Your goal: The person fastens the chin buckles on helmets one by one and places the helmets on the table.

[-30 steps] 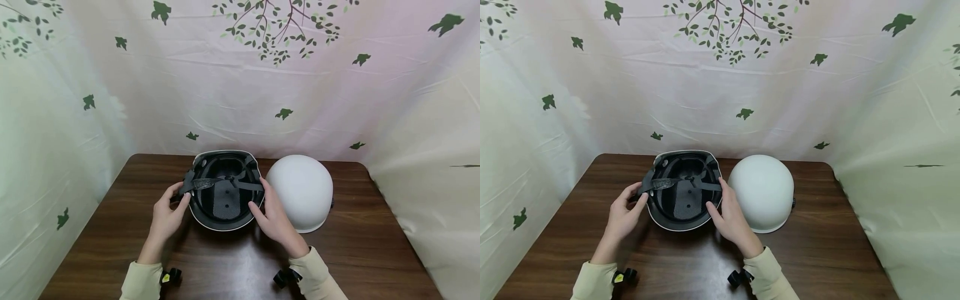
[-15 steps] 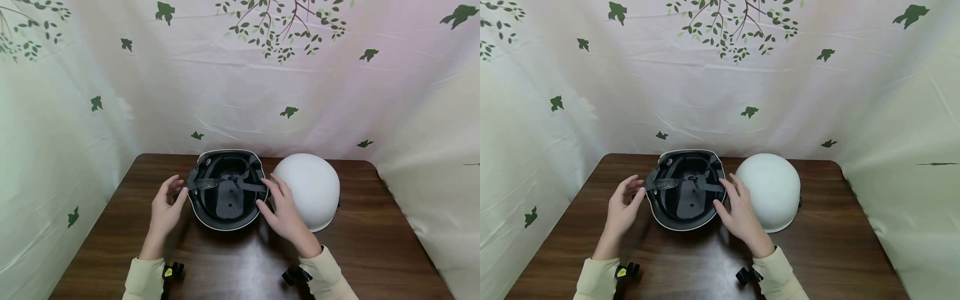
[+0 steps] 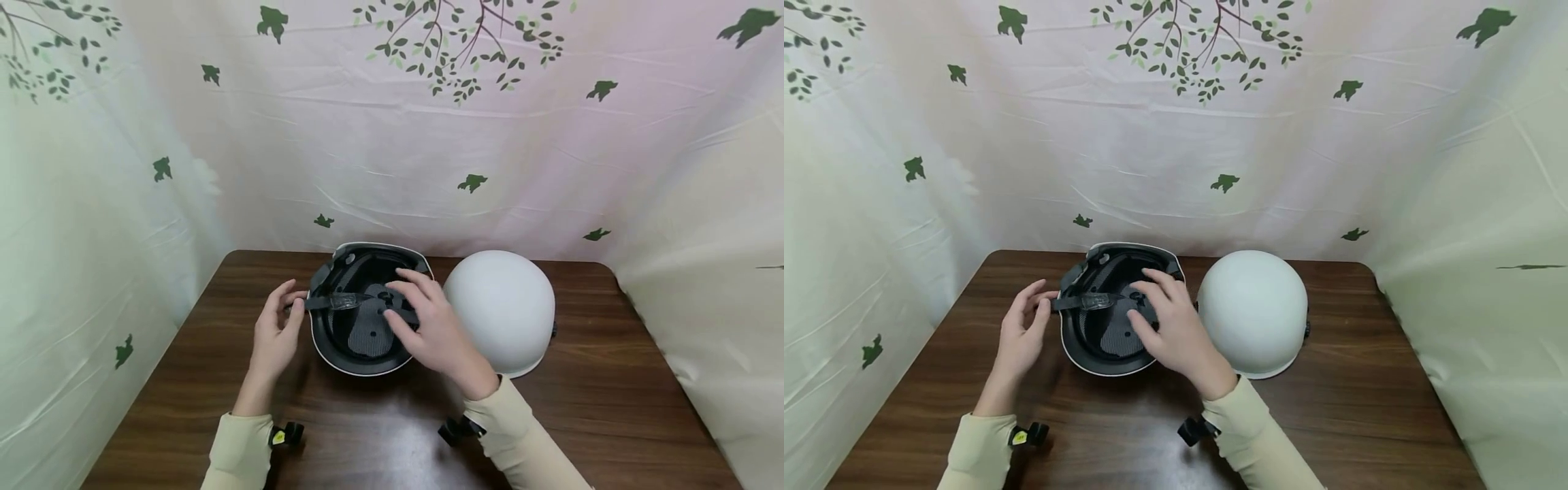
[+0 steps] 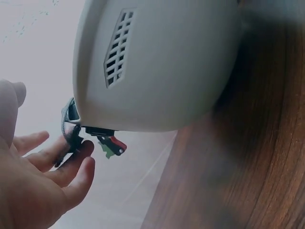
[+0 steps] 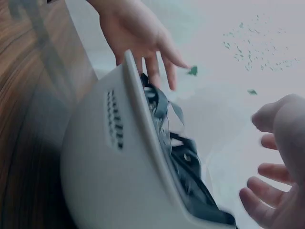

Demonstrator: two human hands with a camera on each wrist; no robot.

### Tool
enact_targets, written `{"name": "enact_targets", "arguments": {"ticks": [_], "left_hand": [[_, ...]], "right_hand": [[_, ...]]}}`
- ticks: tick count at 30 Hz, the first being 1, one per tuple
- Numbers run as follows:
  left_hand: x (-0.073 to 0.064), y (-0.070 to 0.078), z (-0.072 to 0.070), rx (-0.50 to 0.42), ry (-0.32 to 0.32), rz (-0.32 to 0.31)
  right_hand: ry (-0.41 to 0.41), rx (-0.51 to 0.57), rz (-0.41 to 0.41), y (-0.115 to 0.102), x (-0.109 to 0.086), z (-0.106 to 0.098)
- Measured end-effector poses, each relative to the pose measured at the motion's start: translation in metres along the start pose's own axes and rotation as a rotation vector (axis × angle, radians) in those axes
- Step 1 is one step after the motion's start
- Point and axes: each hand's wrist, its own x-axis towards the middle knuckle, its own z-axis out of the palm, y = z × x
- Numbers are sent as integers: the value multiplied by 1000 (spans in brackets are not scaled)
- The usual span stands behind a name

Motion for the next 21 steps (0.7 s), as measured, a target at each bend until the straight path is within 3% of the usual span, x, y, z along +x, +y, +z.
{"name": "enact_targets", "arguments": {"ticks": [6,11,15,21], "left_hand": [[6,3,-3,-19,-27,-70],[10,4,-3,19,-62,-87],[10,4,-2,19,-73,-75],[10,1,-2,-17,-85,-41]], "right_hand": [[-235,44,26,-12,23,22],[-414,60,47,-19,36,39],[-505,32,45,-21,41,52],[-588,86,59,-20,42,62]]}}
